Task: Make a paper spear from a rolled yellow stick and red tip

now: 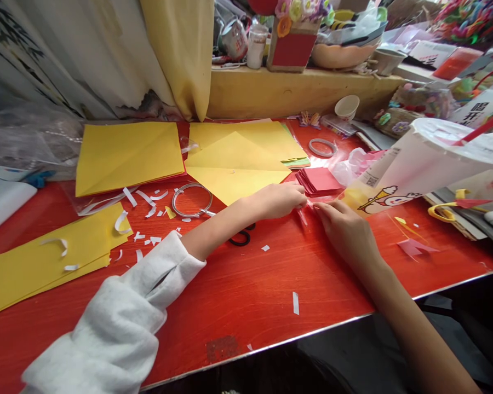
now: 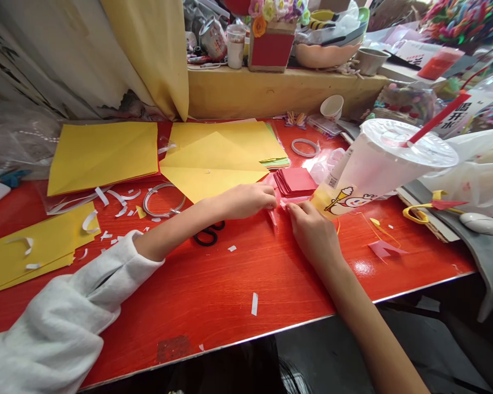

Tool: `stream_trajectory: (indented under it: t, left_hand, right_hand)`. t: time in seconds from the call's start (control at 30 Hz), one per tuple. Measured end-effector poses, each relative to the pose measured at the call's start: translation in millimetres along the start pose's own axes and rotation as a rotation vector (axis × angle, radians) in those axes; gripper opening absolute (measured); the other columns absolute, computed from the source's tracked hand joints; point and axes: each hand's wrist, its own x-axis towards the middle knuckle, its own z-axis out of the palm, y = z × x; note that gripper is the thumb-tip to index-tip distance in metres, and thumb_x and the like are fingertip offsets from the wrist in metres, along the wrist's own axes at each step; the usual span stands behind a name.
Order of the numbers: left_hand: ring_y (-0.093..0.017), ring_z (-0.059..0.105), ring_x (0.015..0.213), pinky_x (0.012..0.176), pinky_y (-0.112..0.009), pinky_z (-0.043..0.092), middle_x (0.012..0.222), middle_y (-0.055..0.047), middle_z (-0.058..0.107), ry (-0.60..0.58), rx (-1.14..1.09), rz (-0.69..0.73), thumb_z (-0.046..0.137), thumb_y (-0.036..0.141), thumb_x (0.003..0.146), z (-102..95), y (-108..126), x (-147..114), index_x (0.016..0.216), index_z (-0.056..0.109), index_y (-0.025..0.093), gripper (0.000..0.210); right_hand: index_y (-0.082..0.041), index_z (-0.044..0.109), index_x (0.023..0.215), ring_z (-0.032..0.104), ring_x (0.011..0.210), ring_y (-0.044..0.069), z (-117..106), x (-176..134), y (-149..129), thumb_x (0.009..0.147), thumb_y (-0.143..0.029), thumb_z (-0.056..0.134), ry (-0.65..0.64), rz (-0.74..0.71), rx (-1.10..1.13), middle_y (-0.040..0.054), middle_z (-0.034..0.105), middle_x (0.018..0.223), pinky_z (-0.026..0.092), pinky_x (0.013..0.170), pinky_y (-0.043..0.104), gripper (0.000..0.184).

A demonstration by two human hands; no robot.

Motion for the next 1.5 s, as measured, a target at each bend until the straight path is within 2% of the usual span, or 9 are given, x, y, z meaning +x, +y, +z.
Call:
stream_trajectory:
  t: [0.2,0.47,0.67,0.9,1.03,1.27,1.5]
  left_hand:
    - [-0.013,0.050,0.078,0.056,-0.023,0.033,0.089,-0.007,0.054,0.051,0.170,0.017,0.037,0.012,0.081,-1.6,4,0,0.073,0.057,0.014,0.022]
    - [-0.011,0.051,0.073,0.055,-0.022,0.034,0.082,-0.005,0.057,-0.011,0.146,0.034,0.036,0.004,0.077,-1.8,0,2,0.074,0.059,0.014,0.025]
    - [-0.013,0.053,0.073,0.055,-0.022,0.036,0.081,-0.005,0.058,0.009,0.147,0.022,0.035,0.006,0.079,-0.2,0,2,0.079,0.059,0.015,0.025]
    - [-0.012,0.052,0.067,0.051,-0.023,0.033,0.081,-0.006,0.058,0.053,0.160,0.012,0.033,0.011,0.083,0.4,1,1,0.079,0.055,0.014,0.023]
    - [-0.013,0.053,0.070,0.054,-0.023,0.034,0.080,-0.006,0.059,0.038,0.163,-0.010,0.033,0.012,0.084,-6.0,1,1,0.079,0.055,0.014,0.023]
    - [-0.015,0.054,0.073,0.059,-0.025,0.035,0.082,-0.008,0.060,0.072,0.186,-0.071,0.031,0.019,0.087,-26.8,1,-1,0.076,0.057,0.012,0.029]
    - [-0.015,0.054,0.069,0.055,-0.026,0.032,0.077,-0.008,0.060,0.078,0.264,-0.027,0.035,0.016,0.086,-20.2,0,-3,0.078,0.058,0.011,0.024]
  right_hand:
    - [-0.017,0.060,0.094,0.059,0.074,0.018,1,1,-1,0.088,-0.029,0.042,0.014,0.028,0.022,0.0068,0.063,0.091,0.037,0.056,0.026,0.023]
    - [-0.017,0.062,0.096,0.060,0.075,0.018,-1,1,-1,0.089,-0.032,0.040,0.012,0.001,0.037,0.0064,0.063,0.088,0.038,0.058,0.025,0.028]
    - [-0.016,0.061,0.100,0.060,0.076,0.018,3,0,0,0.087,-0.024,0.042,0.065,-0.036,0.031,0.0069,0.063,0.089,0.039,0.060,0.026,0.025]
    - [-0.015,0.060,0.090,0.058,0.068,0.017,3,1,0,0.084,-0.029,0.047,0.072,-0.001,0.029,0.0057,0.062,0.081,0.039,0.058,0.026,0.020]
    - [-0.016,0.060,0.083,0.058,0.068,0.017,3,2,0,0.086,-0.026,0.044,0.094,-0.019,0.023,0.0062,0.062,0.080,0.037,0.056,0.026,0.018]
    - [-0.015,0.061,0.094,0.059,0.073,0.019,4,1,0,0.083,-0.021,0.045,0.096,-0.028,0.033,0.0073,0.064,0.087,0.040,0.058,0.027,0.020]
    - [-0.015,0.061,0.092,0.059,0.070,0.018,3,1,0,0.084,-0.024,0.045,0.062,0.003,0.018,0.0068,0.064,0.083,0.039,0.058,0.027,0.020]
